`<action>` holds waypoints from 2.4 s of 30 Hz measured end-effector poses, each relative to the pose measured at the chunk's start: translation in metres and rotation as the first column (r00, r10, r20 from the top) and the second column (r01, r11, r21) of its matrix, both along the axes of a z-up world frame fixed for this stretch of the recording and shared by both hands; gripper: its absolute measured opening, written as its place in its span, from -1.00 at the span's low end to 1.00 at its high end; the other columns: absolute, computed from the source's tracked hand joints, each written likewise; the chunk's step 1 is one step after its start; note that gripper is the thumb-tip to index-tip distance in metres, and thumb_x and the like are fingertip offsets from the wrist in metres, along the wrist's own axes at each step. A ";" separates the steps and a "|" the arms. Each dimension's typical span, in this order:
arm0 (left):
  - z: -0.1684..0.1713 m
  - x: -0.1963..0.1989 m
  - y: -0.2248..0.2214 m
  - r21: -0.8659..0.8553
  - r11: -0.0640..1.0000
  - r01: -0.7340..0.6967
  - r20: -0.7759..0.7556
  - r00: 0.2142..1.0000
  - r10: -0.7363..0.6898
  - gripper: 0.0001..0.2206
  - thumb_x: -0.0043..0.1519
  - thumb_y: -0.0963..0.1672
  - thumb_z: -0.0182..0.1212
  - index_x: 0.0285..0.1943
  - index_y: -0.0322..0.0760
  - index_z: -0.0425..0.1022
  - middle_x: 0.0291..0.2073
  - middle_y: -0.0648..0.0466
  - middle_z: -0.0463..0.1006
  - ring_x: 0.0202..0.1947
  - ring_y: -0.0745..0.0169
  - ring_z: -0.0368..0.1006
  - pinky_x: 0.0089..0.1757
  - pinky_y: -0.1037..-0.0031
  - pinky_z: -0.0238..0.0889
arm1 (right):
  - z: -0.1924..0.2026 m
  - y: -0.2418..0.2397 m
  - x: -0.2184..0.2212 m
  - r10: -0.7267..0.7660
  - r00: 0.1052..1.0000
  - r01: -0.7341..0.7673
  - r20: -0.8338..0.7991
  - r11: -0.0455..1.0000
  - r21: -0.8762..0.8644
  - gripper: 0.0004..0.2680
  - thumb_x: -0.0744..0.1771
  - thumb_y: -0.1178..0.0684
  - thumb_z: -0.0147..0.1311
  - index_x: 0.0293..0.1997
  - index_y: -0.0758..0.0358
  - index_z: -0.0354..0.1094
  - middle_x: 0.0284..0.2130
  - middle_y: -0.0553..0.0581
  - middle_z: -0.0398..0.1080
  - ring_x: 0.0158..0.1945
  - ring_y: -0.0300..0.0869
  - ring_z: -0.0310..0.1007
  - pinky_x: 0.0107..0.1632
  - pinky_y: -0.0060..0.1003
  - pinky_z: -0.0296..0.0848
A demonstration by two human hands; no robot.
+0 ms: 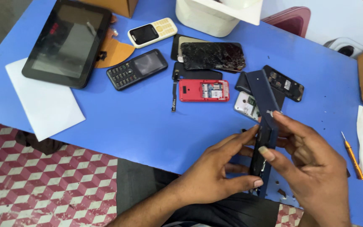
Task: The person uses a toothbrush to clean the interior and exterior surfaces of a disassembled mobile phone. They brush the back casing, the keypad area, and the internal circuit board, then place the phone down among other devices on the table.
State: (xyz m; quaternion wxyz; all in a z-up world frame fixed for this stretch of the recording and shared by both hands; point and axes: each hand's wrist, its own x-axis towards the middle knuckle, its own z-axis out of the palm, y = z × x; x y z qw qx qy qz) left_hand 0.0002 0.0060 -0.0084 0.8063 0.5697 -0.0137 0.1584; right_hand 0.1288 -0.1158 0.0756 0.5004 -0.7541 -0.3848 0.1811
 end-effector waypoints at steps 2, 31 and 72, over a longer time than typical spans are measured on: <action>-0.005 0.002 -0.001 -0.069 0.998 0.009 0.004 1.000 -0.009 -0.19 0.25 -0.21 0.31 0.67 -0.27 -0.09 0.43 -0.06 0.25 0.33 0.14 0.36 0.12 0.29 0.50 | 0.000 0.005 0.000 -0.021 1.000 0.021 0.003 0.999 -0.024 -0.55 0.26 0.30 0.19 0.32 0.48 0.25 0.07 0.31 0.46 0.13 -0.08 0.50 0.20 -0.17 0.50; -0.023 0.009 -0.001 -0.251 0.968 -0.026 0.039 0.999 0.037 -0.25 0.26 -0.23 0.29 0.64 -0.28 -0.02 0.38 -0.09 0.31 0.29 0.10 0.36 0.07 0.31 0.49 | 0.022 0.049 -0.022 -0.013 0.962 0.068 0.272 0.979 -0.195 -0.60 0.25 0.34 0.23 0.23 0.48 0.35 0.05 0.27 0.45 0.04 -0.17 0.49 0.04 -0.33 0.51; 0.006 -0.055 0.053 -0.694 0.715 -0.081 -0.032 0.996 0.081 -0.53 0.41 -0.26 -0.09 0.53 -0.42 0.04 0.53 -0.23 0.17 0.45 -0.13 0.26 0.26 0.11 0.32 | -0.033 -0.002 -0.002 0.167 0.738 -0.017 0.654 0.973 -0.230 -0.58 0.15 0.15 0.36 0.06 0.51 0.37 0.03 0.41 0.46 0.10 0.12 0.50 0.18 -0.03 0.43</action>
